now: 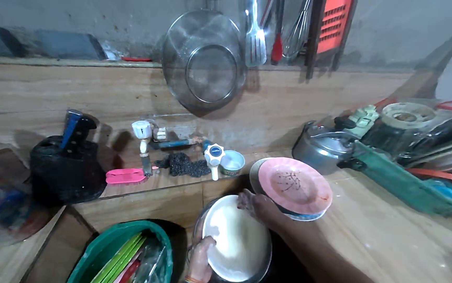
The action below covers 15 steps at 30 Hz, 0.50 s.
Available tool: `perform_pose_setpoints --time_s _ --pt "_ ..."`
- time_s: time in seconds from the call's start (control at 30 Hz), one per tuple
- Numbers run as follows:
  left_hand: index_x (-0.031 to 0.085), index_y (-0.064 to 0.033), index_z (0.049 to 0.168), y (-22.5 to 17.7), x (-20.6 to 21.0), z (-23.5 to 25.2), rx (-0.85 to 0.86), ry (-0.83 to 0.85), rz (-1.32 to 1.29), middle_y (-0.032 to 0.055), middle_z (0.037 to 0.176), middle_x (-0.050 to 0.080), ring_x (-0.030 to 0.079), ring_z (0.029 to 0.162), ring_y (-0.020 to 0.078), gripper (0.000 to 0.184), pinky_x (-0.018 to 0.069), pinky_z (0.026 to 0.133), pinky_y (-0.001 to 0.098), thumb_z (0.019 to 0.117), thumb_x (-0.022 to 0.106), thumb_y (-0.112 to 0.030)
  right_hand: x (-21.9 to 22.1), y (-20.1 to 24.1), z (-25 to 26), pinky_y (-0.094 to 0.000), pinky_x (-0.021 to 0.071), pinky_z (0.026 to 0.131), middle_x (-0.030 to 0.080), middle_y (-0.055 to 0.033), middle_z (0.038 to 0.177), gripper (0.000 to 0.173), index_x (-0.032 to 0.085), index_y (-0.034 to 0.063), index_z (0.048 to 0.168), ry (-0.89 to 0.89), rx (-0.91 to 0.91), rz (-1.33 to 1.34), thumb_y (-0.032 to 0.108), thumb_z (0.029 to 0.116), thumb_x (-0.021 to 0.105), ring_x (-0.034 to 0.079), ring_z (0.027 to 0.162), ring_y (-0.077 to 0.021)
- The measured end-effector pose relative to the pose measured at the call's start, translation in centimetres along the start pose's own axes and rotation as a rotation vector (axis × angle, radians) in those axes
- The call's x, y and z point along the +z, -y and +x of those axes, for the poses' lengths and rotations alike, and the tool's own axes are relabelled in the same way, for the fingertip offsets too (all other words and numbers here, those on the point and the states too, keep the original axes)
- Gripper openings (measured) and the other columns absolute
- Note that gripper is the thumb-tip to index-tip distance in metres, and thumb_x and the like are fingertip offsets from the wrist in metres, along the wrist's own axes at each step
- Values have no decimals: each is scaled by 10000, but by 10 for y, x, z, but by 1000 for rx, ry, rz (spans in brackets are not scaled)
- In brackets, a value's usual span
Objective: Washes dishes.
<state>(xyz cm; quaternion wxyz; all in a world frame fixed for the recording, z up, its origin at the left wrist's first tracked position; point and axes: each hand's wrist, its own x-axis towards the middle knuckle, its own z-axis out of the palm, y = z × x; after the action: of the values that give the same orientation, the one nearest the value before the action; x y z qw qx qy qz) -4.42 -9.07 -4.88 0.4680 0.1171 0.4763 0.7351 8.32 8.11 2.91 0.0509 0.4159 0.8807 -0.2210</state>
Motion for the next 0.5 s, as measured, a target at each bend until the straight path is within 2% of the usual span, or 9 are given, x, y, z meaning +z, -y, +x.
perform_pose_setpoints --time_s 0.07,0.13,0.17,0.2,0.23,0.27,0.33,0.4,0.5 --pt "409 44 1419 0 0 1 -22 100 99 105 1131 651 679 917 92 673 590 778 284 750 479 31 2 5 -12 -622 488 983 677 -264 1204 388 581 17 1372 -43 -209 -72 247 1066 517 649 1145 -458" --pt "516 76 1371 8 -2 1 53 190 236 114 1211 653 635 1024 82 639 541 880 276 734 510 21 24 15 -26 -566 561 887 729 -239 1041 239 718 -52 1074 -184 -563 -141 125 1008 572 714 1002 -402" --pt "556 99 1274 11 0 -1 94 152 284 99 1097 652 624 954 60 531 531 841 247 746 535 58 39 21 -31 -526 578 823 737 -208 904 175 742 -48 910 -271 -725 -106 79 950 628 729 894 -360" --pt "524 132 1282 11 -1 -5 117 130 295 97 1058 623 604 922 41 491 520 834 221 793 548 106 49 27 -30 -494 590 730 717 -163 787 142 726 -15 790 -384 -876 -154 47 898 658 728 787 -322" --pt "528 128 1269 13 -3 -3 169 108 286 58 1021 634 616 887 8 511 531 807 195 760 549 96 56 28 -24 -448 595 648 693 -114 723 119 707 30 737 -531 -969 -229 38 852 679 717 714 -276" --pt "563 108 1248 14 -7 3 236 107 256 21 1014 665 633 871 -6 539 540 782 189 712 541 62 58 27 -16 -424 602 632 704 -101 742 72 727 44 788 -641 -961 -271 45 847 686 721 717 -257" --pt "571 94 1296 13 -15 13 310 153 142 50 1172 693 658 983 49 600 555 838 237 703 516 19 47 25 -15 -436 630 753 763 -137 963 185 759 38 1071 -648 -649 -240 98 943 640 757 885 -277" --pt "516 69 1332 10 -13 13 292 71 -17 59 1188 687 682 992 81 648 587 824 274 689 484 -5 26 23 -20 -549 549 933 706 -215 1199 374 618 9 1341 -344 -140 27 241 1068 514 699 1093 -384" --pt "413 -2 1406 15 -13 18 251 -124 -224 31 1065 680 697 883 79 650 604 728 286 758 431 -45 60 7 -26 -557 479 1044 657 -252 1267 477 544 12 1419 -270 219 455 317 1053 544 628 1209 -401"
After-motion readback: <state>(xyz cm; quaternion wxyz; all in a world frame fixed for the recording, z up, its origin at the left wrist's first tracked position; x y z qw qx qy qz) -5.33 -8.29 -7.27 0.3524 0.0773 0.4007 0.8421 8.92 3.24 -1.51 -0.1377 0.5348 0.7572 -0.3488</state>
